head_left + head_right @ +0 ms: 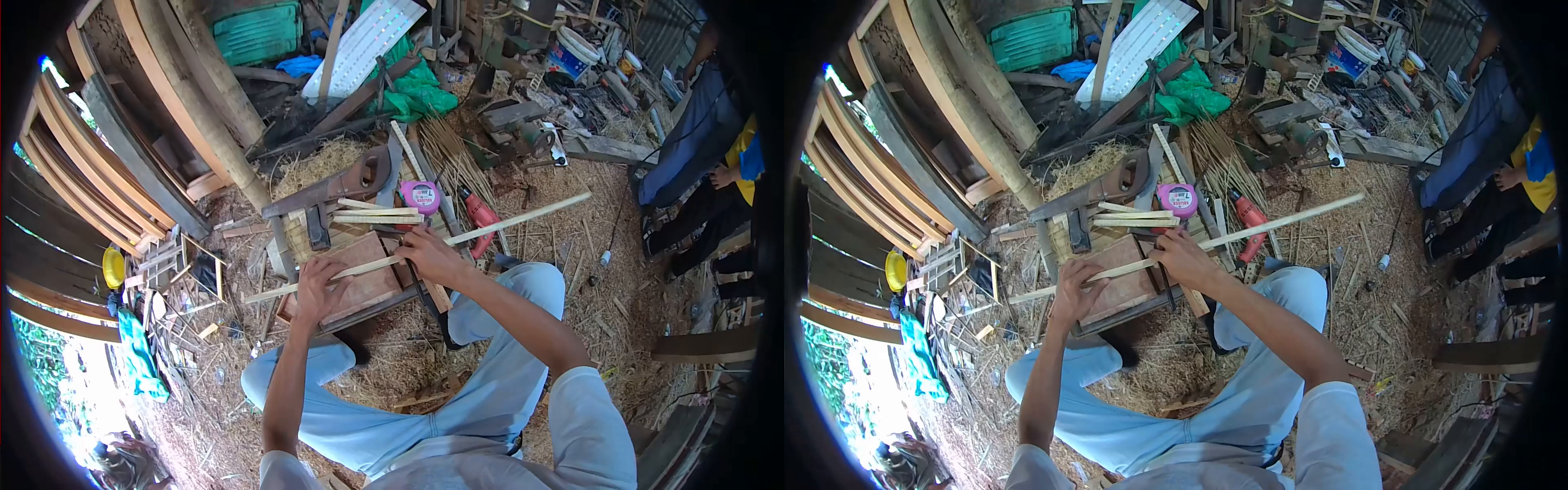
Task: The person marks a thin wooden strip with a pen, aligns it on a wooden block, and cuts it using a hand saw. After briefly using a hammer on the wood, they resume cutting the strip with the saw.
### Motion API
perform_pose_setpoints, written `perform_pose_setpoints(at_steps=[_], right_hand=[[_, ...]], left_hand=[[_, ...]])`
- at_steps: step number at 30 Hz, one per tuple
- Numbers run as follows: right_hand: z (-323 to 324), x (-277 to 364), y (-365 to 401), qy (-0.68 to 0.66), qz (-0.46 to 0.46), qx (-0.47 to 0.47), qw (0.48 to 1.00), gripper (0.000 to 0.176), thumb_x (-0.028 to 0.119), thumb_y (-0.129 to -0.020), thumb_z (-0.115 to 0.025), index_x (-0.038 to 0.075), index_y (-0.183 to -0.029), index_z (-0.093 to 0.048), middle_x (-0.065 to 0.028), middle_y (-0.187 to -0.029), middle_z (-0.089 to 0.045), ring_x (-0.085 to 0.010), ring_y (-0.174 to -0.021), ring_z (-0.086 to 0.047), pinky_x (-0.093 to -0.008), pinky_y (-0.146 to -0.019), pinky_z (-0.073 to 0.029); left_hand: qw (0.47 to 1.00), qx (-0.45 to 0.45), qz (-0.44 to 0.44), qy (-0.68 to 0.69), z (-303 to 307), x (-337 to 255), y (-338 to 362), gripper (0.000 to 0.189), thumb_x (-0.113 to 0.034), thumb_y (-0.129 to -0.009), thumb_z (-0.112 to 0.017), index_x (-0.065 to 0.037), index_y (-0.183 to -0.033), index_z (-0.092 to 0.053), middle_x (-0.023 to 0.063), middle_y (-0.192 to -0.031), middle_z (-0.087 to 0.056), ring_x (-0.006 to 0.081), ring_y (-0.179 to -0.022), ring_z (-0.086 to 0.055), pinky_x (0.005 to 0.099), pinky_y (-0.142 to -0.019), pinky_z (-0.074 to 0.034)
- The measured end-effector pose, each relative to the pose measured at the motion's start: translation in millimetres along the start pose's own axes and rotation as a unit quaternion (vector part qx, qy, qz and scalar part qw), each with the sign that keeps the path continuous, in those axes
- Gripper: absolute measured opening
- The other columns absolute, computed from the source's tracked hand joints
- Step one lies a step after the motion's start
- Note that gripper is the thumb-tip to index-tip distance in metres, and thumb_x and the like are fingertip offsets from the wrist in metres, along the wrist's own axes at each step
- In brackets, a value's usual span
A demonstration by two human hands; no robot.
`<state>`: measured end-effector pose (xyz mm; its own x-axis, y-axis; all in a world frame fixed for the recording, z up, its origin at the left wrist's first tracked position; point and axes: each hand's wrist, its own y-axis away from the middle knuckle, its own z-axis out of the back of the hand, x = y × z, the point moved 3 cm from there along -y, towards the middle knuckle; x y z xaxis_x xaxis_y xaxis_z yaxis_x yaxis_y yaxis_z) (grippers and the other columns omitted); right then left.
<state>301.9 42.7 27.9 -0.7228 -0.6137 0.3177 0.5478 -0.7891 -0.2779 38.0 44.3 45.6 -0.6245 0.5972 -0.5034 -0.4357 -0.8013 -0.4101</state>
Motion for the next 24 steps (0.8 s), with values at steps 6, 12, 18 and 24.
perform_pose_setpoints(at_steps=[6, 12, 18, 24], right_hand=[[-1, -2, -2, 0.02, 0.02, 0.013, 1.0, 0.031, 0.011, -0.074, -0.075, 0.011, -0.104, -0.07, -0.0102, -0.107, -0.06, -0.0317, -0.114, -0.055, -0.0465, -0.103, -0.041], [-12, 21, -15, 0.068, 0.047, 0.009, 0.997, 0.028, 0.009, -0.083, -0.065, 0.011, -0.11, -0.071, -0.01, -0.109, -0.061, -0.0301, -0.112, -0.056, -0.0456, -0.099, -0.041], [-28, 53, -35, 0.041, 0.079, 0.001, 0.996, 0.029, 0.011, -0.085, -0.063, 0.013, -0.113, -0.072, -0.0085, -0.107, -0.063, -0.0269, -0.112, -0.058, -0.0446, -0.099, -0.04], [-22, 53, -35, -0.032, 0.058, 0.017, 0.998, 0.031, 0.009, -0.088, -0.059, 0.013, -0.115, -0.071, -0.008, -0.106, -0.062, -0.0279, -0.114, -0.056, -0.0471, -0.103, -0.038]], left_hand=[[0.999, 0.032, -0.007, 0.022, -7, 12, -7, 0.022, -0.011, -0.074, -0.083, -0.003, -0.091, -0.072, 0.0095, -0.098, -0.068, 0.033, -0.097, -0.061, 0.0431, -0.087, -0.047], [0.997, 0.026, 0.06, 0.047, 10, 23, 19, 0.023, -0.012, -0.072, -0.086, -0.002, -0.09, -0.074, 0.0118, -0.092, -0.066, 0.0326, -0.092, -0.061, 0.0431, -0.082, -0.049], [0.988, 0.034, 0.145, 0.045, 31, 48, 56, 0.026, -0.012, -0.071, -0.088, -0.003, -0.093, -0.077, 0.0102, -0.086, -0.063, 0.0281, -0.084, -0.063, 0.0394, -0.075, -0.05], [0.985, -0.012, 0.152, 0.076, 36, 40, 57, 0.026, -0.012, -0.07, -0.088, -0.004, -0.093, -0.078, 0.0106, -0.099, -0.07, 0.0286, -0.091, -0.066, 0.0392, -0.082, -0.053]])
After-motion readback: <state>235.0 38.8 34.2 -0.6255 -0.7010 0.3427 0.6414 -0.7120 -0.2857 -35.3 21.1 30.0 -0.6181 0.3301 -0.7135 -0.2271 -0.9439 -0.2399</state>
